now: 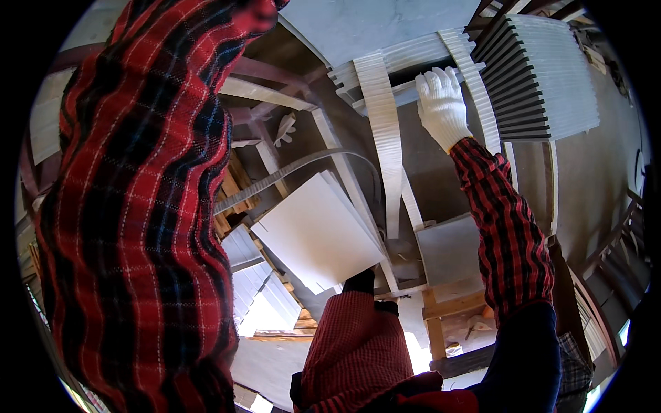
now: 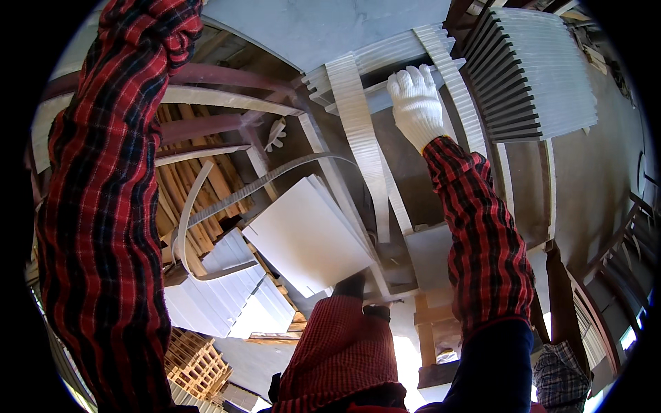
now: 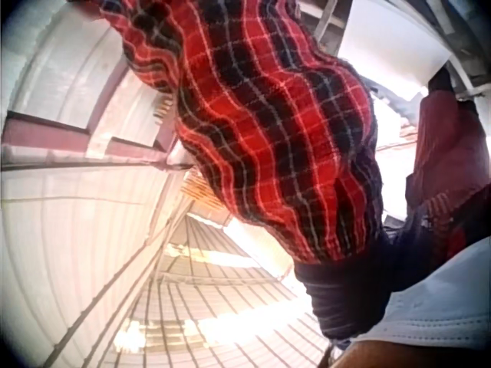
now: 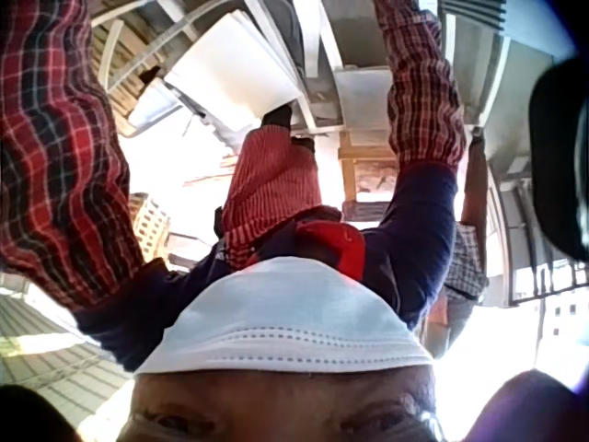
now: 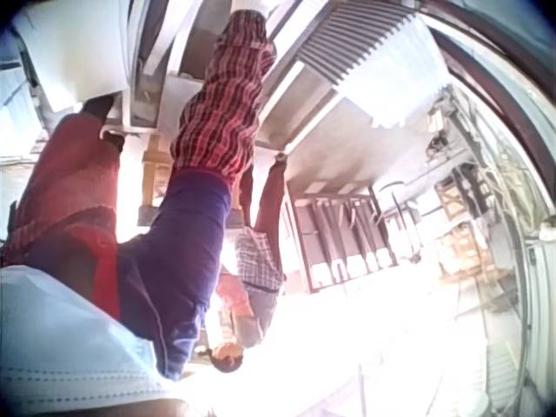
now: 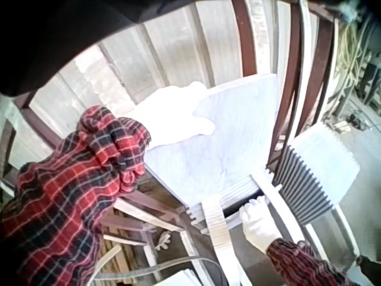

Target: The person repeatedly picks up flat rectangular panels, stacks them into a box shape, and secures the edges with packing tape using a handheld dispenser. They then place the taped box onto a nearby stack and repeat the process with additional panels.

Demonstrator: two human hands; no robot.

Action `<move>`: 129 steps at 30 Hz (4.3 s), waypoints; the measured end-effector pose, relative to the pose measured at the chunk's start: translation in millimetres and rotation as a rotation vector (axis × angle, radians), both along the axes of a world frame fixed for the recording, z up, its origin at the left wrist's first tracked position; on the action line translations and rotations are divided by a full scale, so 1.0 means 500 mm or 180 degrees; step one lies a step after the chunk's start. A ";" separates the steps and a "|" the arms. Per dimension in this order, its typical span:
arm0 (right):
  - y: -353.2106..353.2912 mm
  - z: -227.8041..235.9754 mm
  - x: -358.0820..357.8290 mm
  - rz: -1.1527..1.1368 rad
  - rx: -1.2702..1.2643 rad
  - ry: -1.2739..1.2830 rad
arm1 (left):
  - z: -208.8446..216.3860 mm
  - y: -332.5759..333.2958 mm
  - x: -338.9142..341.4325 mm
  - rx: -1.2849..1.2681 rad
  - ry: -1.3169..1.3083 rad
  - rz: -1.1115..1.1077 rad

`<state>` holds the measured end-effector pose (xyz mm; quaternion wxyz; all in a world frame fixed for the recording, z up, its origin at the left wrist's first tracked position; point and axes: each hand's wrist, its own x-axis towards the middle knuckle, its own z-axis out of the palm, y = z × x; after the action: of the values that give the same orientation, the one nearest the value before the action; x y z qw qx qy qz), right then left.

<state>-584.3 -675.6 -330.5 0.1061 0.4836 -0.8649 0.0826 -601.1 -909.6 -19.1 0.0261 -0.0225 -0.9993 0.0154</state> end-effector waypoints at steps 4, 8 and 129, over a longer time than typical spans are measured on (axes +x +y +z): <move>0.001 0.042 -0.018 0.0119 0.1107 -0.0495 | 0.011 0.000 0.020 0.0107 -0.0105 0.0143; 0.076 -0.039 0.006 0.0430 0.2129 -0.0463 | 0.016 0.013 0.008 0.0180 -0.0099 0.0089; 1.580 -0.283 1.789 -0.6019 -0.3566 -0.3455 | -0.606 1.166 1.809 0.8109 -0.2689 0.3334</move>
<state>310.4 114.3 -471.9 -0.0565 -0.5443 -0.6523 0.5244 303.4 -326.6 -322.0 -0.2729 0.3757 -0.1590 -0.8712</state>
